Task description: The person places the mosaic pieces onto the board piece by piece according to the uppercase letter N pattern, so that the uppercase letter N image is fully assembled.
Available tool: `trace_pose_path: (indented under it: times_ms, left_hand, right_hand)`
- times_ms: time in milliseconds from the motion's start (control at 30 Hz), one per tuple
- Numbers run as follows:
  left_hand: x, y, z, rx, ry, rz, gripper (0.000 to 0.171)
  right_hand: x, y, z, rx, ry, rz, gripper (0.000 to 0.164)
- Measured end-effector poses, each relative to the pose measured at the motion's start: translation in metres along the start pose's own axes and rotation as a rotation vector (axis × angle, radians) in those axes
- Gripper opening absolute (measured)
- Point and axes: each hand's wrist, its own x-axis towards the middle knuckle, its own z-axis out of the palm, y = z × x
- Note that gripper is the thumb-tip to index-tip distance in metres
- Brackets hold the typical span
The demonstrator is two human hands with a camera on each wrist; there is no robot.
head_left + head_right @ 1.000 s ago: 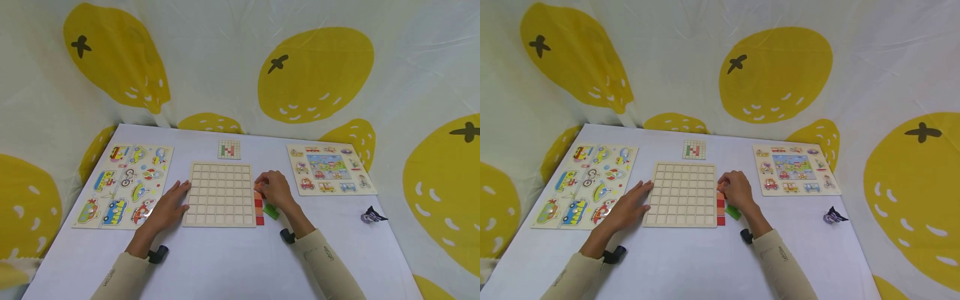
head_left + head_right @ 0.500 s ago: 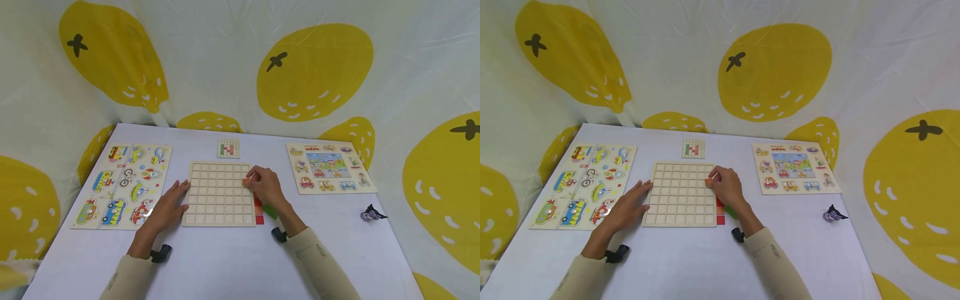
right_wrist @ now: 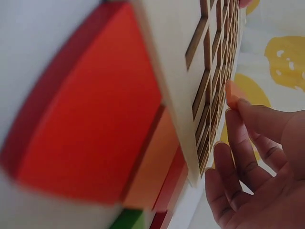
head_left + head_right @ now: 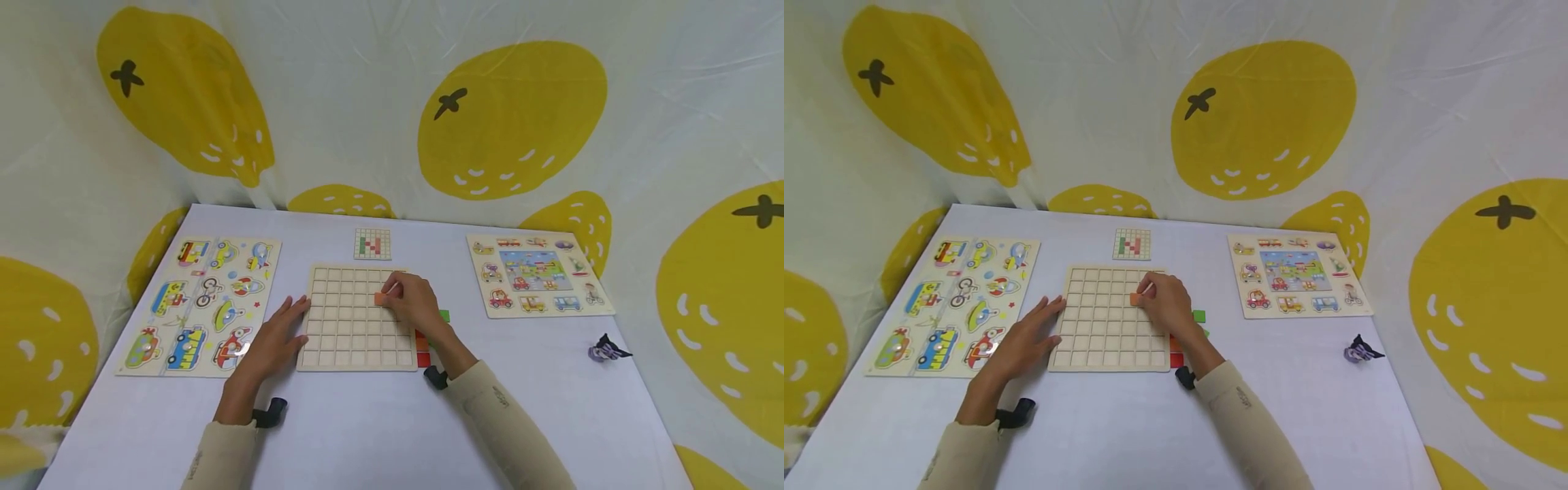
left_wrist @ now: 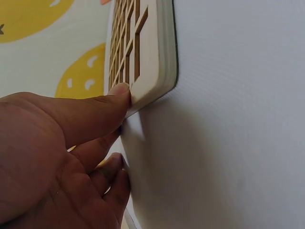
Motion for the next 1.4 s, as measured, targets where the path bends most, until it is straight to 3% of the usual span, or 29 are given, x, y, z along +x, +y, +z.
trace_pose_path:
  times_ms: [833,1067,1400]
  left_hand:
    - [-0.002,0.001,-0.001,-0.032,0.003,0.0,0.073]
    - [0.001,-0.002,0.003,-0.021,0.006,0.013,0.074]
    - [-0.001,-0.003,0.001,-0.015,0.012,0.023,0.073]
  right_hand:
    - [0.01,-0.01,0.014,-0.187,0.018,-0.057,0.011]
    - [0.002,-0.007,-0.003,-0.104,-0.004,-0.037,0.005]
    - [-0.022,0.01,-0.036,0.003,-0.013,-0.027,0.012]
